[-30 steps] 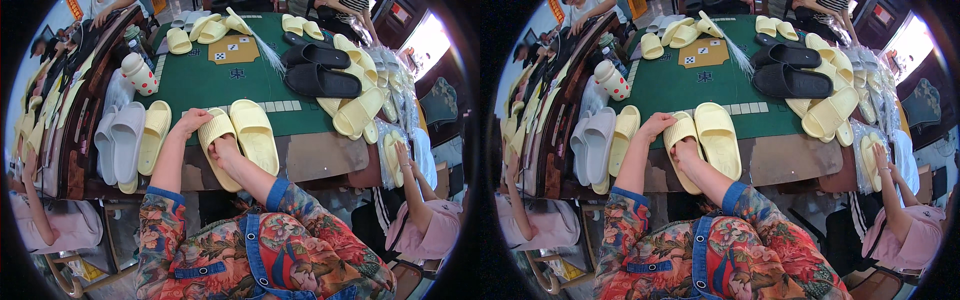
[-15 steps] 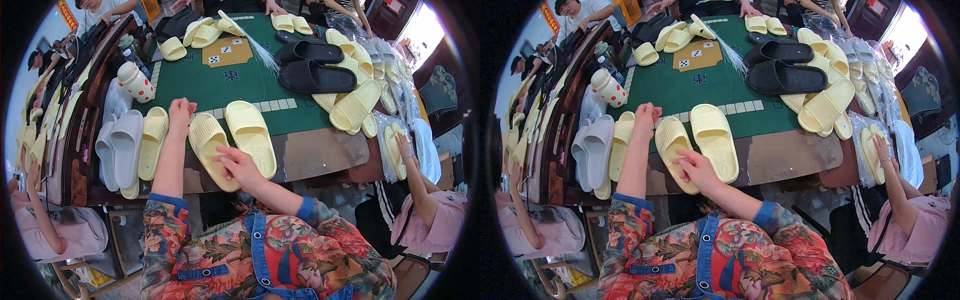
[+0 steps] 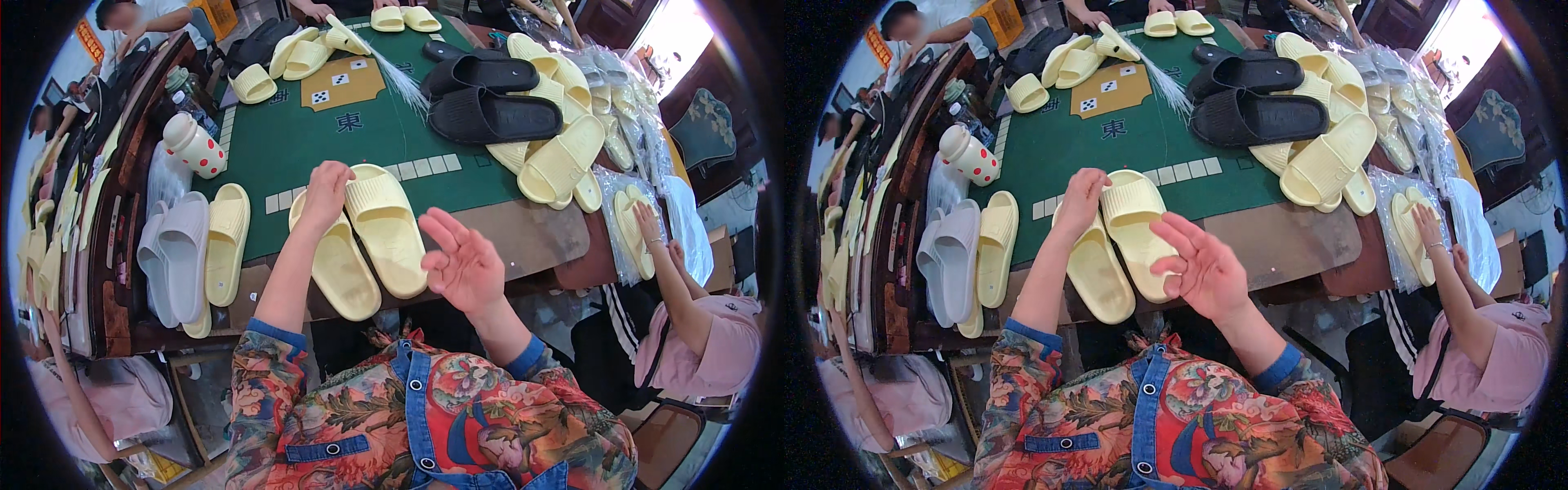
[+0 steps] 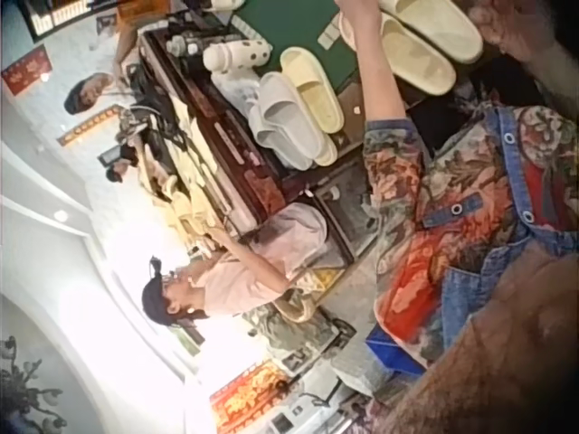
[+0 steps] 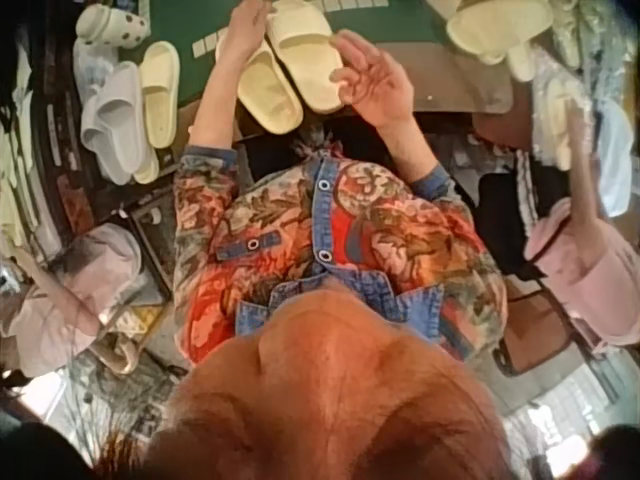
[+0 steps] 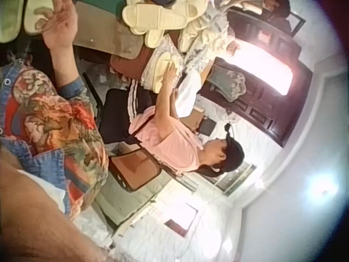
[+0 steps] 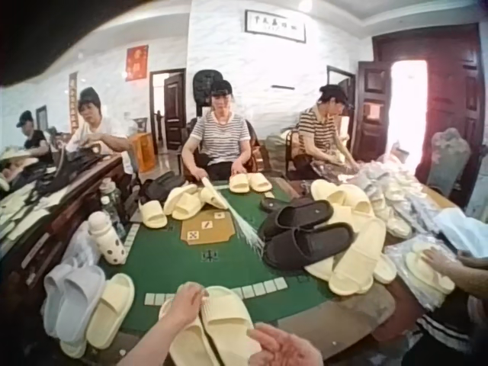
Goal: The person attaches pairs of slippers together by threading plastic ties through them by hand and sets the fastened slippers on the table.
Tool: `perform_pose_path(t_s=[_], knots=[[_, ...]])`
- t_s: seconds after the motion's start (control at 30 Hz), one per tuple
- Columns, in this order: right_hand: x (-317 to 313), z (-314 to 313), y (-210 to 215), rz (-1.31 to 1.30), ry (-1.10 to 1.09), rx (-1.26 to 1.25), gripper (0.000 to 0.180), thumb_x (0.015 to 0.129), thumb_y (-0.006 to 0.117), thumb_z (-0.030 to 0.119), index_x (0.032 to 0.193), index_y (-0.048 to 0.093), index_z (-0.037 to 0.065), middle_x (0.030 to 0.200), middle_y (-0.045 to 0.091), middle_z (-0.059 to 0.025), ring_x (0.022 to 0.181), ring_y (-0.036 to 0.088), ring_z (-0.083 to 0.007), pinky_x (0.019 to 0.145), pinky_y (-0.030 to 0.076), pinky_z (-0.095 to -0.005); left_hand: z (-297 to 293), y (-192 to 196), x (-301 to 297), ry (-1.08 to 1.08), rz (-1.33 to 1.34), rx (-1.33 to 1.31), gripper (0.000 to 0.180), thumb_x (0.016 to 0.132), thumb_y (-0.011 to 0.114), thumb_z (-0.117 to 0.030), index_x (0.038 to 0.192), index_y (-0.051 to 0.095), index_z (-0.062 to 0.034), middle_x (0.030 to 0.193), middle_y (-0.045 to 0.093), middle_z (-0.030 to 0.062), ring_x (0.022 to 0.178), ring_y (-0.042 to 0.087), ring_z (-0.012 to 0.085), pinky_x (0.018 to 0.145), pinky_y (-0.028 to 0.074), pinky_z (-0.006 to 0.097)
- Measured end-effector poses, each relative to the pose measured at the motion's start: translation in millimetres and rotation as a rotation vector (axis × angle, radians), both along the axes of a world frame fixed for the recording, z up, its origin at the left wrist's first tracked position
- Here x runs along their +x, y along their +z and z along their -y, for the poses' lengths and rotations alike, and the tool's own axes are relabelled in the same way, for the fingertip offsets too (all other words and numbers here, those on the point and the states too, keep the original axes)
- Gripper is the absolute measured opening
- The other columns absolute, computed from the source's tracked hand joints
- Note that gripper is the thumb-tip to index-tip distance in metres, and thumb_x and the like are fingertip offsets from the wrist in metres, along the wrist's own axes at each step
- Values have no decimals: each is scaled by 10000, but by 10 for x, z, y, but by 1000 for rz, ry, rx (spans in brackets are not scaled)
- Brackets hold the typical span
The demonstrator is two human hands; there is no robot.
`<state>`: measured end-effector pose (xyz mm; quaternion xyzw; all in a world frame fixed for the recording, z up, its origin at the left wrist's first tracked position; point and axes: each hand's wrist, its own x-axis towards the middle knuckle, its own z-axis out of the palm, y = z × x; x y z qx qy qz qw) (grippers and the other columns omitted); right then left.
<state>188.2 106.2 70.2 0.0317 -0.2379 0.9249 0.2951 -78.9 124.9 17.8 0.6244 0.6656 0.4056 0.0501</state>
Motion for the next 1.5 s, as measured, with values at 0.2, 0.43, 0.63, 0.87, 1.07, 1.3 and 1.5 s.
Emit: perform_pose_path(t_s=[0.2, 0.43, 0.63, 0.87, 1.07, 1.3, 1.5], knots=[[-160, -154, -29, 382, -320, 396, 527, 871, 456, 156, 1323, 216, 27, 1362, 285, -121, 1116, 456, -215, 656, 456, -257, 3, -13, 45, -55, 334, -277, 211, 905, 415, -165, 869, 549, -7, 787, 577, 67, 739, 509, 128, 705, 409, 257], [-218, -89, -158, 810, -743, 1222, 170, 875, 473, 107, 959, 609, 52, 986, 468, -50, 907, 449, -144, 763, 386, -253, 72, -74, 43, -90, 415, -283, 231, 911, 408, -185, 850, 535, -2, 771, 566, 45, 739, 507, 120, 697, 409, 255], [-393, 162, -366, 646, -38, 566, 224, 909, 427, 159, 995, 560, 0, 729, 557, -27, 664, 566, -122, 673, 458, -235, 121, -76, 77, -99, 417, -397, 238, 895, 414, -219, 857, 550, -28, 742, 589, 97, 696, 574, 181, 655, 442, 296], [-600, 59, -667, 788, 147, -102, 166, 893, 461, 187, 857, 499, 29, 698, 547, -54, 505, 416, -80, 425, 340, -215, 65, -108, 51, -167, 409, -347, 198, 853, 464, -128, 841, 601, 15, 717, 558, 28, 673, 484, 102, 638, 412, 244], [-1079, 49, -569, 1002, -270, -126, 80, 862, 430, 62, 851, 509, 62, 666, 515, -38, 479, 439, -91, 388, 327, -218, -99, -21, 20, -161, 166, -500, 222, 804, 469, -150, 845, 620, 8, 781, 623, 124, 714, 571, 212, 666, 444, 321], [-1307, -24, -636, 1066, -438, -205, 122, 839, 391, 3, 882, 492, 55, 664, 507, -44, 483, 448, -102, 356, 335, -209, -99, -6, 90, -27, 57, -472, 270, 769, 529, -233, 740, 615, 21, 709, 596, 199, 670, 584, 323, 620, 442, 385], [-1268, -18, -572, 1078, -366, -154, 80, 827, 434, 0, 840, 485, 61, 618, 488, -33, 454, 423, -94, 362, 336, -200, -181, -155, 23, -101, 214, -589, 265, 711, 635, -284, 715, 643, -18, 700, 616, 174, 623, 601, 262, 589, 459, 366]])
